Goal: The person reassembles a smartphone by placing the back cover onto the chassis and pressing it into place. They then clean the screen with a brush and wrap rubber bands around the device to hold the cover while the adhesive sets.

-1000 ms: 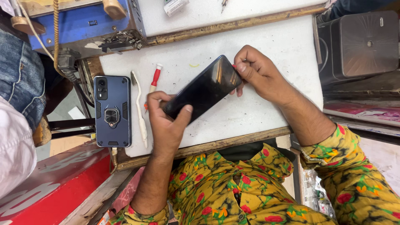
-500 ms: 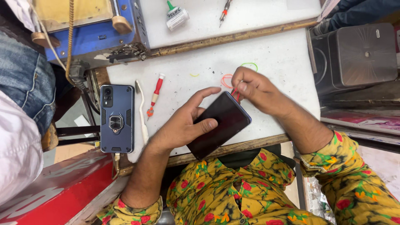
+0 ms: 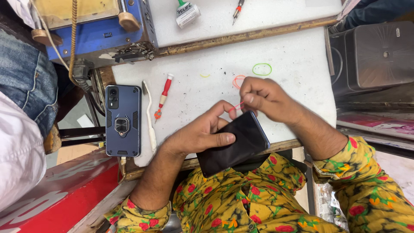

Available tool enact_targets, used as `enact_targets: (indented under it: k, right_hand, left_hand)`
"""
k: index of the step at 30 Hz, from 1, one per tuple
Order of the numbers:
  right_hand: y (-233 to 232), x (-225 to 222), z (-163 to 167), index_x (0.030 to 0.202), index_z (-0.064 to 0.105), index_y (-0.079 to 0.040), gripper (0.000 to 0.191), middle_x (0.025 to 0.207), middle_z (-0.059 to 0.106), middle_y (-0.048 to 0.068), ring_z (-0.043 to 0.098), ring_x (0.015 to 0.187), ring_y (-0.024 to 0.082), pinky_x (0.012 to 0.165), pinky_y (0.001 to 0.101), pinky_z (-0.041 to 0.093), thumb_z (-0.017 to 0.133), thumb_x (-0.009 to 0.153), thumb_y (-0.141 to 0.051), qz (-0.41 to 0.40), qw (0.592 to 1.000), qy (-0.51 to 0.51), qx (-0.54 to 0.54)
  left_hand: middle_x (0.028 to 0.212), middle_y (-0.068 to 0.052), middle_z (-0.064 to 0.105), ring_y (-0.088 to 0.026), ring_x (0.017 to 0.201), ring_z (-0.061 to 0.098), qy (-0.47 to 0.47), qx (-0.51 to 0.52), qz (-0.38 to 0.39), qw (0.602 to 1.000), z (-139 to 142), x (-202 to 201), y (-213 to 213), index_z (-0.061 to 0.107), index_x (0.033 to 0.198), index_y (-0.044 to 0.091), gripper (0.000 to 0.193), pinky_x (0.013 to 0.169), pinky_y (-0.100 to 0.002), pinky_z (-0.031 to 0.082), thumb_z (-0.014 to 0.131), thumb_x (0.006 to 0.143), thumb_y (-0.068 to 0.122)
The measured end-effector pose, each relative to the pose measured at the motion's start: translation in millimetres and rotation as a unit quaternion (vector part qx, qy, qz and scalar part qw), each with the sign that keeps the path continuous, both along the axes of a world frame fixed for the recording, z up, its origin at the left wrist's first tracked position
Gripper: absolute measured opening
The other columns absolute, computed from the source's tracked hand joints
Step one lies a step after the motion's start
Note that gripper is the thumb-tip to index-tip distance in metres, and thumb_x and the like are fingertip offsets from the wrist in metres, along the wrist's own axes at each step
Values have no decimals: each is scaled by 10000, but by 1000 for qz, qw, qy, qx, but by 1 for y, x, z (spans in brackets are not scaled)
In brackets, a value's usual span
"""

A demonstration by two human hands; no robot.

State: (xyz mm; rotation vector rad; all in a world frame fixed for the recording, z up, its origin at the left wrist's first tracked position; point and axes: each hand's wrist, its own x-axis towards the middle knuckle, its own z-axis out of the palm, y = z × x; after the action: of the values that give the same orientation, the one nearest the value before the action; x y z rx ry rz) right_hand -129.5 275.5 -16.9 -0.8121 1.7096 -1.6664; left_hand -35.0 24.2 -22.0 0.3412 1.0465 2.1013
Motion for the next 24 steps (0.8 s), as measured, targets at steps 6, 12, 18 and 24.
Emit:
enact_targets:
  k: [6,12,18,24]
  right_hand:
    - [-1,-1,-5,1002,583,-32,339,913,624,43,454,663,30,583,194,380,596,1142,-340,-67,993,-7,-95]
    - [-6,-2,1,1029,631,-21,270,1165,717,143,455,591,32,524,195,398,601,1052,-288,-101,993,-38,-41]
    - [-11,6,4,1168,614,-28,171,1093,735,120,699,1033,178,975,337,571,599,1105,-187,-38,989,29,-142]
    - [-9,9,7,1183,651,4,173,1179,702,177,564,830,87,709,218,442,627,1047,-98,-97,980,155,-80]
  left_hand:
    - [1091,-20,603,-48,998,544,16,14,149,989,-9,-1,1,373,1146,105,295,848,-221,489,653,1067,59]
    - [1129,-92,659,-94,1025,618,28,-2,346,938,-8,-5,-6,383,1148,101,301,901,-244,522,638,1023,-1]
    - [1171,-160,670,-124,1033,637,146,-102,471,864,14,-10,-3,382,1239,92,315,912,-261,543,634,1076,-1]
    - [1282,-160,578,-144,1102,639,215,-213,584,753,41,-18,-1,320,1388,25,499,965,-255,526,626,993,34]
